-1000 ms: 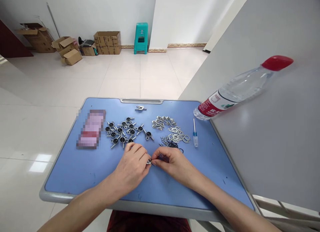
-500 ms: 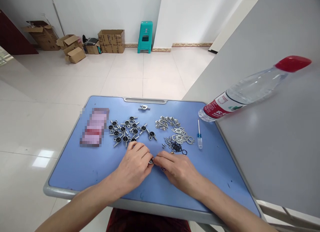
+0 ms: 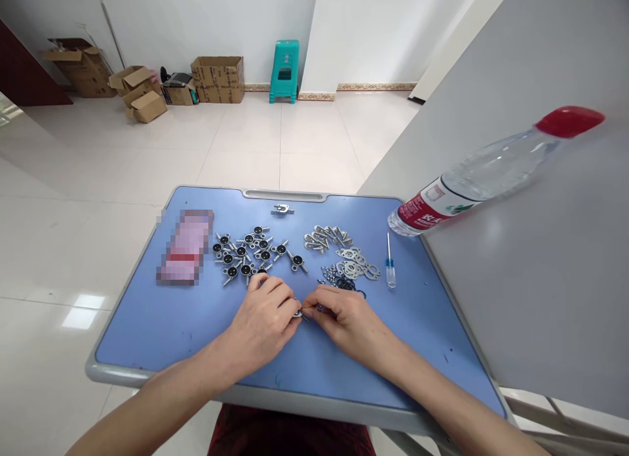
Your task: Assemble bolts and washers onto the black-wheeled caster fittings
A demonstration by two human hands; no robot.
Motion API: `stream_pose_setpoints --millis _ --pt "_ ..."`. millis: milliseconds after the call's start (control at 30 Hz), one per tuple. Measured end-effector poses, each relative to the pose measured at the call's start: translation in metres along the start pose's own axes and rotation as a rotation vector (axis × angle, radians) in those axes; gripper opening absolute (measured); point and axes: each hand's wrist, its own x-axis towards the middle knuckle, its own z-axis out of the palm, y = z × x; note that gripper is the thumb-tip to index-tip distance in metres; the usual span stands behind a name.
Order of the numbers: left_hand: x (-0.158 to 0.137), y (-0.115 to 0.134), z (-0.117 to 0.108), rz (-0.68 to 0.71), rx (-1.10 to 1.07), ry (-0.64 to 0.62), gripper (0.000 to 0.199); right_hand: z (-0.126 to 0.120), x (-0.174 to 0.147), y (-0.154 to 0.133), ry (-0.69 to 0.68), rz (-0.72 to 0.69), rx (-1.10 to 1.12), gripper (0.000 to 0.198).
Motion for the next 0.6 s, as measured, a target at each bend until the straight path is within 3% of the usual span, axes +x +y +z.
stream_pose_setpoints --millis 333,600 --pt "0.0 -0.001 0.0 0.005 -0.028 0.014 0.009 -0.001 0.002 0.002 -0.017 0.079 -0.017 0.015" --pt "-0.001 -0.002 0.002 -0.017 -0.068 -0.006 0.005 0.006 -0.008 0.012 0.053 -0.144 -0.257 0.022"
